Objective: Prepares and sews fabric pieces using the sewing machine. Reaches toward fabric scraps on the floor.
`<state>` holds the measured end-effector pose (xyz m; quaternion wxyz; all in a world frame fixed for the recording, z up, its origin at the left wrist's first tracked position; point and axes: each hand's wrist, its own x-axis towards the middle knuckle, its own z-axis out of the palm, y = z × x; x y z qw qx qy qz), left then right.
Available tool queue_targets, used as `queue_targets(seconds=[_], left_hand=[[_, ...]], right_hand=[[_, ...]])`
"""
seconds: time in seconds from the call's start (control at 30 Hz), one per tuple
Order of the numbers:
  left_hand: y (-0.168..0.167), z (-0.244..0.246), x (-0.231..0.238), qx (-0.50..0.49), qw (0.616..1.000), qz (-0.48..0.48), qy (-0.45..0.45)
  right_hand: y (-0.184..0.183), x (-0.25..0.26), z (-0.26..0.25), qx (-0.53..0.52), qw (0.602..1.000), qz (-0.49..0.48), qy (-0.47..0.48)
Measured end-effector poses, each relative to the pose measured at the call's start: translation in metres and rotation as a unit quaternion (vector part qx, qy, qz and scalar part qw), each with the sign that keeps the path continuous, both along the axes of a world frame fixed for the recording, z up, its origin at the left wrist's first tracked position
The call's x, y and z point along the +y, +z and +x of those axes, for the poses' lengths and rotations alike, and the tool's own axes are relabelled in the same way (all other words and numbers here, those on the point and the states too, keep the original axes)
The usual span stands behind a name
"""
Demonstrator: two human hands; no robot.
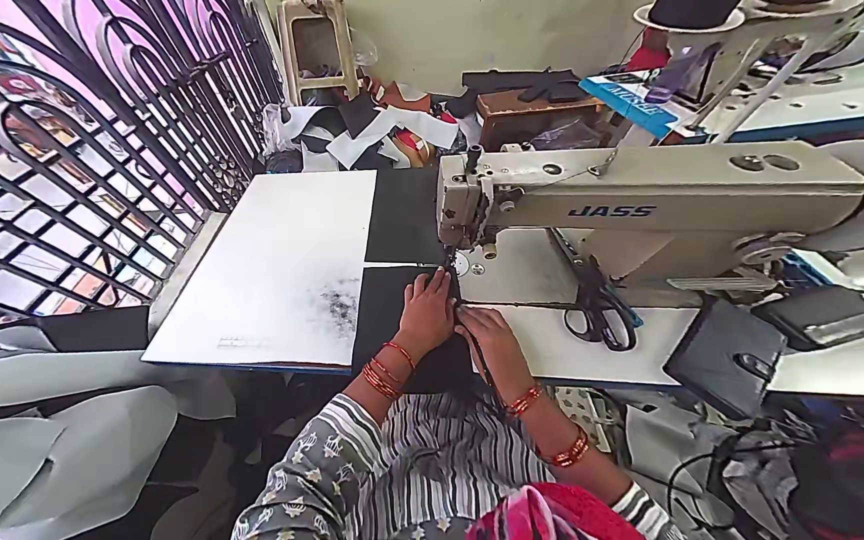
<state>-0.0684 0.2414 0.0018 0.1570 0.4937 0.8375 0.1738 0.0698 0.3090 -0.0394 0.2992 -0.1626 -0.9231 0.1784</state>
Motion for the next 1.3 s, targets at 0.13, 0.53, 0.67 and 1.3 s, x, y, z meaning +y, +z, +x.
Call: queue_targets(seconds=[0.13,0.53,0.67,1.3], left_hand=[[-0.004,-0.001,-0.002,-0.007,0.999,0.034,0.009],[-0.003,0.001,0.001,0.015,1.000,-0.008,0.010],[-0.003,-0.001,0.004,0.018,1.000,-0.006,0.008],[0.003,-0.019,0.004,0.009,0.999,0.013,-0.040]], right_hand=[[0.002,-0.012,0.008,-0.043,0.999,0.002,0.001],[0.000,-0.016,0.009,-0.042,0.999,0.014,-0.005],[0.000,-0.015,0.008,-0.053,0.998,0.012,-0.008],[0.006,-0.027,0.032,-0.104,0.994,0.006,0.027]])
